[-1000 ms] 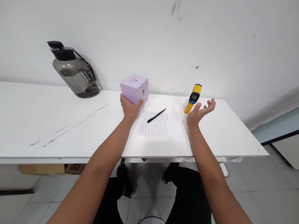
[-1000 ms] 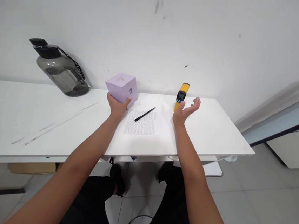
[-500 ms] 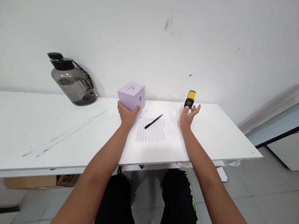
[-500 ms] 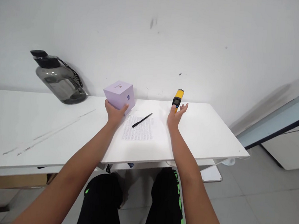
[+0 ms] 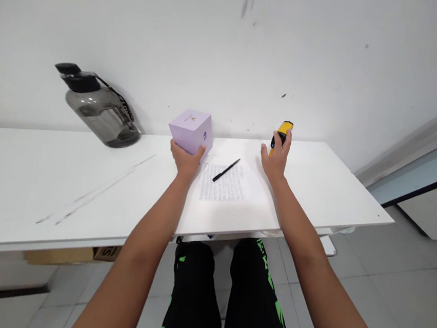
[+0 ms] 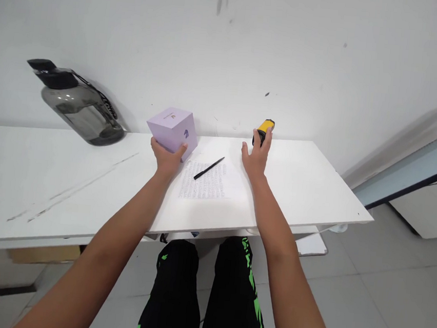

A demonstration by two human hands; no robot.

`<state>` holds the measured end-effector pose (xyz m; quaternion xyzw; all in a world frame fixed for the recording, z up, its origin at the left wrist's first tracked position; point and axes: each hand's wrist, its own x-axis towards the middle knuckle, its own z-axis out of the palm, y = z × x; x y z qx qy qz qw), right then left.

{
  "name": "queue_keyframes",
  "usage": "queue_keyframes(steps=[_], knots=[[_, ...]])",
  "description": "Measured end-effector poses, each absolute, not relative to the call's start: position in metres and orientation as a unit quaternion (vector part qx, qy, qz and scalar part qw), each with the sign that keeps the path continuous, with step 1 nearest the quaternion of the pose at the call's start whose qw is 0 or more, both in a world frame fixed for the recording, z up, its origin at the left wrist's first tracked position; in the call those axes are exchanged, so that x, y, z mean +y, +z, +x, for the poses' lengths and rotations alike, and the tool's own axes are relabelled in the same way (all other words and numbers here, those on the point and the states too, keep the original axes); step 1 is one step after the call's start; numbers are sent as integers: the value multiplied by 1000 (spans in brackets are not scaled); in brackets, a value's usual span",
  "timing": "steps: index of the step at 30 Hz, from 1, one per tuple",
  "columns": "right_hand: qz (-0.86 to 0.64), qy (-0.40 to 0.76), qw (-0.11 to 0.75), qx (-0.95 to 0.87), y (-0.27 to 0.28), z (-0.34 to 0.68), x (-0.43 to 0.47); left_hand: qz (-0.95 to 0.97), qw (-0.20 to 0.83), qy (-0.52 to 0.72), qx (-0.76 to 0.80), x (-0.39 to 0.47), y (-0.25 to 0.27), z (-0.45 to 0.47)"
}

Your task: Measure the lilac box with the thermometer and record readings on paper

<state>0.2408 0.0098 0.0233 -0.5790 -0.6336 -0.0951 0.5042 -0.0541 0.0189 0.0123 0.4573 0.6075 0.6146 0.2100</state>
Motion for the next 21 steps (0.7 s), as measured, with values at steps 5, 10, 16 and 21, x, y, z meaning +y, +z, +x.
queue_keyframes(steps=[5,10,16,21], knots=[[-571,-112,495,-646,17,248,16,448,216,628,599,21,11,-54],[-575,-119,510,-629,14,253,15,449,209,632,596,23,10,-55],[-573,-105,531,-616,9,262,18,458,210,625,597,24,8,-56],[-555,-107,545,-619,9,265,17,456,210,618,605,21,12,-55]])
